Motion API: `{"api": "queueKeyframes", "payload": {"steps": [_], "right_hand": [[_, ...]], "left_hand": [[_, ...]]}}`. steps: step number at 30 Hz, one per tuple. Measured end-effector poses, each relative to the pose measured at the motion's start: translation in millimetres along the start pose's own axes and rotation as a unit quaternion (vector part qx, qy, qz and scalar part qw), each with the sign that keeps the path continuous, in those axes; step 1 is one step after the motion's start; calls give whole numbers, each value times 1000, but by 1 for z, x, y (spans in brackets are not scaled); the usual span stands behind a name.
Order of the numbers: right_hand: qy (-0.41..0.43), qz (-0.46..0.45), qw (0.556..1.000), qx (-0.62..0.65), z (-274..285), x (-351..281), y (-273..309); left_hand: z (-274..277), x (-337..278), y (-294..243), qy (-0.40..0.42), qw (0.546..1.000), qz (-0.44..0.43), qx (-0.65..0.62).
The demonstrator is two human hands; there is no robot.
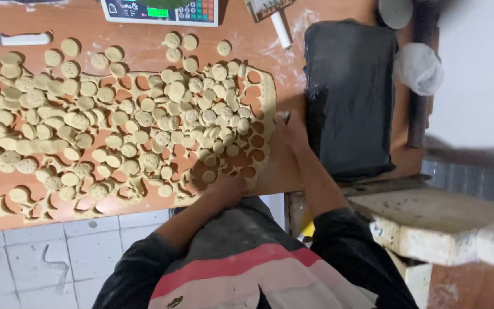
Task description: Cutting circular dough pieces using a metal mold and separating the resulting cookies on a flour-covered workbench.
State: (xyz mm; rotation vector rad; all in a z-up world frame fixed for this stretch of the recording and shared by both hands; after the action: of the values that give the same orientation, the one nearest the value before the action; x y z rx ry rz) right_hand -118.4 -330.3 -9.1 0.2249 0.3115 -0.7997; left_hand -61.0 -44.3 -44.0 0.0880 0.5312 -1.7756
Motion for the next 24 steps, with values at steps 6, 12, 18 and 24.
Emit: {"api": "queueKeyframes", "payload": {"steps": [6,12,18,24], "right_hand": [[-270,18,955,-119,43,114,20],[-249,163,920,-255,77,139,79],[-172,110,957,-204,99,149,80],[-59,-50,997,10,42,137,11]], "left_hand": [[22,7,-3,-127,969,125,-173],[27,15,14,-40,928,151,-338],[20,17,6,-126,959,137,-215],[8,0,-5,-114,980,101,-130]]}}
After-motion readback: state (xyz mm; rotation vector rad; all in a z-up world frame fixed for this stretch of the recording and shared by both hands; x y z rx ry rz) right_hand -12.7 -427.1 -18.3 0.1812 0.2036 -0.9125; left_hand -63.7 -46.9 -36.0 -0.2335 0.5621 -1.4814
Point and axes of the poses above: each hand's wrist, its own x-axis towards the middle knuckle, its own z-axis out of the back of the hand, y = z × x, the point moved 3 cm from there along x, towards the middle knuckle, and after that the axes turned 7 degrees about -x, right-handed, at the moved point
